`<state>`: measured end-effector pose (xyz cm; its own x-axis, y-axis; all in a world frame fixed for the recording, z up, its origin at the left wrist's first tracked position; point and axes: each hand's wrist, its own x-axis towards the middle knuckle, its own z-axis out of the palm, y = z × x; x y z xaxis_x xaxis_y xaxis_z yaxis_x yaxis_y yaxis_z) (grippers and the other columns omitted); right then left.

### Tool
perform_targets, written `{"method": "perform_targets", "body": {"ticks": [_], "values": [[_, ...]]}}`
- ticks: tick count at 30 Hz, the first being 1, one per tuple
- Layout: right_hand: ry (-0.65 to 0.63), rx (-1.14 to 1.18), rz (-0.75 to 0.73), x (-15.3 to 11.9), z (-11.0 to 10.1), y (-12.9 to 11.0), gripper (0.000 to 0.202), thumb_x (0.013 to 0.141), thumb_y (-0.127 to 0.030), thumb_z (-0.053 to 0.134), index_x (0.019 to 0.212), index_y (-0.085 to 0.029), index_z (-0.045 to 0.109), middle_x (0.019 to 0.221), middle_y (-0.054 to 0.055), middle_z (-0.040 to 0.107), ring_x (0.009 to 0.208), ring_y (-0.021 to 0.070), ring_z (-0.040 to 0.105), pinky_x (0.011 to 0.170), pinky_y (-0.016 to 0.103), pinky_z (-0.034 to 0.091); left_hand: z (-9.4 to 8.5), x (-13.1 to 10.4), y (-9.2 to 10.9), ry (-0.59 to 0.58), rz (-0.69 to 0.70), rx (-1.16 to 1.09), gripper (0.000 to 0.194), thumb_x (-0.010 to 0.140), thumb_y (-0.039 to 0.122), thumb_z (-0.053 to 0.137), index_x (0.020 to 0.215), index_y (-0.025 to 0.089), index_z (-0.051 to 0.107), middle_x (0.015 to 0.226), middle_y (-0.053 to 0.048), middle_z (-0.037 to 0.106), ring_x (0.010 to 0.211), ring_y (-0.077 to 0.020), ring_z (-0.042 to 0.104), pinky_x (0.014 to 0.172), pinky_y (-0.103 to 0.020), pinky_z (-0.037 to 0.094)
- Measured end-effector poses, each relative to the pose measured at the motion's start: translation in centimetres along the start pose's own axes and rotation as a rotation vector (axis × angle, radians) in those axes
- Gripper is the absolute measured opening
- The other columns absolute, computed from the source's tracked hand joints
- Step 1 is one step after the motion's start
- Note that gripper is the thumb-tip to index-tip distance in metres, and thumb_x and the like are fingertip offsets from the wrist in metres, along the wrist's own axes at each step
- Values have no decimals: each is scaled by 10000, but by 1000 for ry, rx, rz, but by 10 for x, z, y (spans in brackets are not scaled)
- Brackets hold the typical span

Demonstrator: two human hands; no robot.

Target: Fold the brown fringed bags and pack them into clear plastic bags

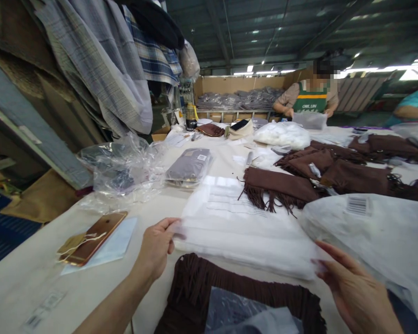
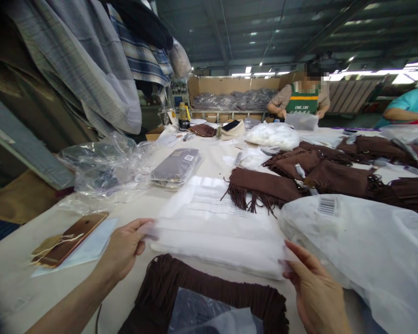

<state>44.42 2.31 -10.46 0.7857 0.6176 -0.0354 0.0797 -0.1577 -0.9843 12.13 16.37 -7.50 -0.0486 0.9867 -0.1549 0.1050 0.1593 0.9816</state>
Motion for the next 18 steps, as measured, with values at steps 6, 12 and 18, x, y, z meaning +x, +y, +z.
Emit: {"method": "perform_targets", "body": {"ticks": [6, 12, 18], "values": [[-23, 206, -2, 6, 10, 16, 301, 448, -389, 761, 696, -242, 675, 786, 25, 696, 721, 181, 651, 663, 277, 559, 2, 25, -9, -63, -76, -249, 173, 574, 188, 707, 700, 131, 604, 713, -38, 616, 559, -80, 533, 419, -132, 363], [-214, -509, -811, 13, -16, 59, 164, 770, -363, 542, 769, -259, 668, 860, 37, 681, 804, 184, 655, 769, 303, 548, -5, 28, -44, -189, 103, -43, 198, 559, 304, 701, 662, 165, 604, 610, 24, 588, 564, -103, 534, 569, -207, 464], [-268, -552, -821, -7, -48, 97, 172, 810, -367, 540, 920, -270, 628, 932, 30, 674, 811, 182, 660, 742, 283, 559, -19, 3, -52, -340, 285, 298, 147, 657, 364, 629, 678, 219, 645, 682, 18, 635, 673, -143, 552, 662, -225, 444]]}}
